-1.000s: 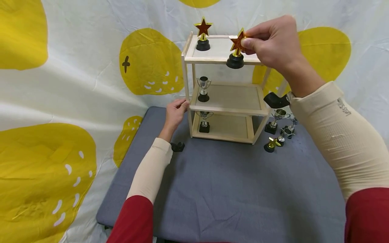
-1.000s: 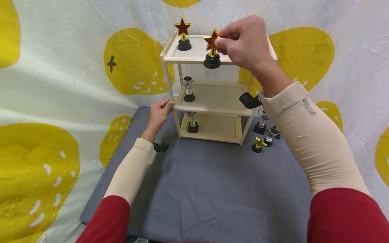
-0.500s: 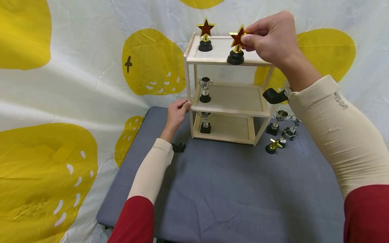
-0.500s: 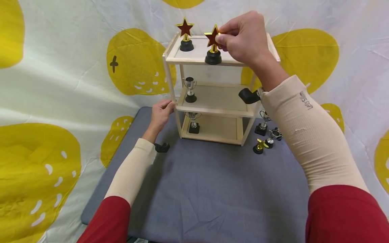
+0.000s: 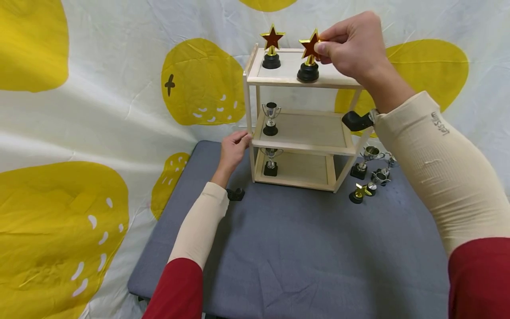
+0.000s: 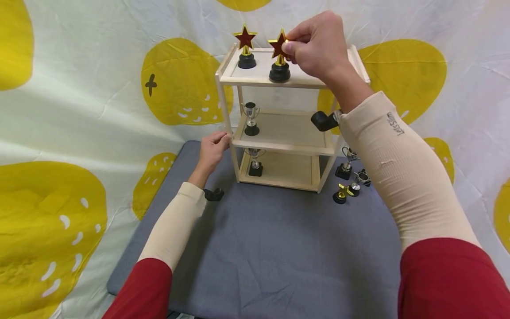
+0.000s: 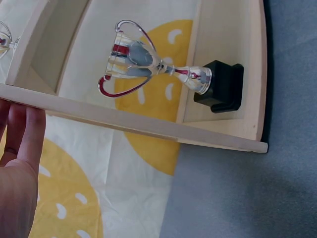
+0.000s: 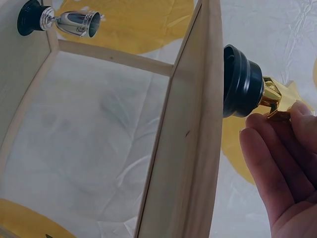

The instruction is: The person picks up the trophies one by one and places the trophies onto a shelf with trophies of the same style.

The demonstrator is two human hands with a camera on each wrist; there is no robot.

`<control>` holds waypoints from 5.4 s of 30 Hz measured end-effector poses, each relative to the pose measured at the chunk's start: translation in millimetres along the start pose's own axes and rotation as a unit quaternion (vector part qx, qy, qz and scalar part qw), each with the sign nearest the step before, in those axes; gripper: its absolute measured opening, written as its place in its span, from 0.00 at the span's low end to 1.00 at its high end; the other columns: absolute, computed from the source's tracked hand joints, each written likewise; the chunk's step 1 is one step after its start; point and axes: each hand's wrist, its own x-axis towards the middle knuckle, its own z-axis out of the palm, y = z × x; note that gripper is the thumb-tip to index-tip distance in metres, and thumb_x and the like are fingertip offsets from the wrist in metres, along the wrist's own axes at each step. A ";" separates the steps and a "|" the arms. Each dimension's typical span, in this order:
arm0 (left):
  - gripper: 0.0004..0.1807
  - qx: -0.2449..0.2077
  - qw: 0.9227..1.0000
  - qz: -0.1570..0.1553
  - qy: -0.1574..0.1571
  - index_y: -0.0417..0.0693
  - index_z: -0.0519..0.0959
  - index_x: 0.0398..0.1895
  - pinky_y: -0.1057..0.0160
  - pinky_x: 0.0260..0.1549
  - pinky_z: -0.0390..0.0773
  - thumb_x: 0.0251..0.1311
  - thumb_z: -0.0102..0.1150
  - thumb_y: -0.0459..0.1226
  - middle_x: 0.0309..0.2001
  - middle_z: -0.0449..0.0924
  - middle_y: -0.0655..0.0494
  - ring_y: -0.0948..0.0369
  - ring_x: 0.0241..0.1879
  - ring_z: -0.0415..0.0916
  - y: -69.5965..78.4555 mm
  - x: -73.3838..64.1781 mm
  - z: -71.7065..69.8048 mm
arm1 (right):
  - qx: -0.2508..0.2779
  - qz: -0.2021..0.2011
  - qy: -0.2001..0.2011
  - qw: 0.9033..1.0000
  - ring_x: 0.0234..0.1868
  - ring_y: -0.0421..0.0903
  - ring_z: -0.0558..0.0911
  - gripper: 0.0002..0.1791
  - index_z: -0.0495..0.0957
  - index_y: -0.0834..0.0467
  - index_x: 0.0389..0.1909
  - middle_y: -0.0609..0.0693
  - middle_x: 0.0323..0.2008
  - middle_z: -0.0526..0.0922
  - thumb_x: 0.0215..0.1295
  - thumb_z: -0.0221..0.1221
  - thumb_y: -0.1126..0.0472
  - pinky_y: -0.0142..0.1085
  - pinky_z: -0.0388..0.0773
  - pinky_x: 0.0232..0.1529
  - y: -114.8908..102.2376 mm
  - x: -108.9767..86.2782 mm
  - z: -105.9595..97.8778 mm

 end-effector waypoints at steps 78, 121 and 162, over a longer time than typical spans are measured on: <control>0.18 0.029 0.999 0.013 -0.006 0.39 0.86 0.57 0.57 0.54 0.89 0.72 0.64 0.41 0.52 0.84 0.39 0.65 0.42 0.81 -1.6 -0.6 9.1 | 0.015 0.130 -0.022 0.991 0.43 0.37 0.83 0.22 0.81 0.54 0.67 0.48 0.56 0.84 0.75 0.60 0.54 0.30 0.82 0.64 16.4 48.3 4.2; 0.20 -0.017 1.000 0.003 -0.015 0.30 0.83 0.59 0.60 0.56 0.89 0.72 0.63 0.37 0.53 0.82 0.44 0.68 0.45 0.81 -4.2 14.1 -9.5 | 0.203 0.052 0.010 0.978 0.33 0.37 0.90 0.07 0.90 0.60 0.43 0.42 0.33 0.90 0.65 0.69 0.68 0.22 0.86 0.40 54.6 -36.0 -68.9; 0.20 -0.037 0.999 0.022 -0.003 0.26 0.82 0.58 0.63 0.55 0.88 0.72 0.61 0.36 0.42 0.81 0.63 0.69 0.45 0.82 5.2 16.6 -26.5 | 0.108 0.112 0.045 0.987 0.35 0.28 0.87 0.14 0.89 0.62 0.50 0.29 0.32 0.90 0.64 0.72 0.64 0.17 0.81 0.33 159.7 -152.3 -49.7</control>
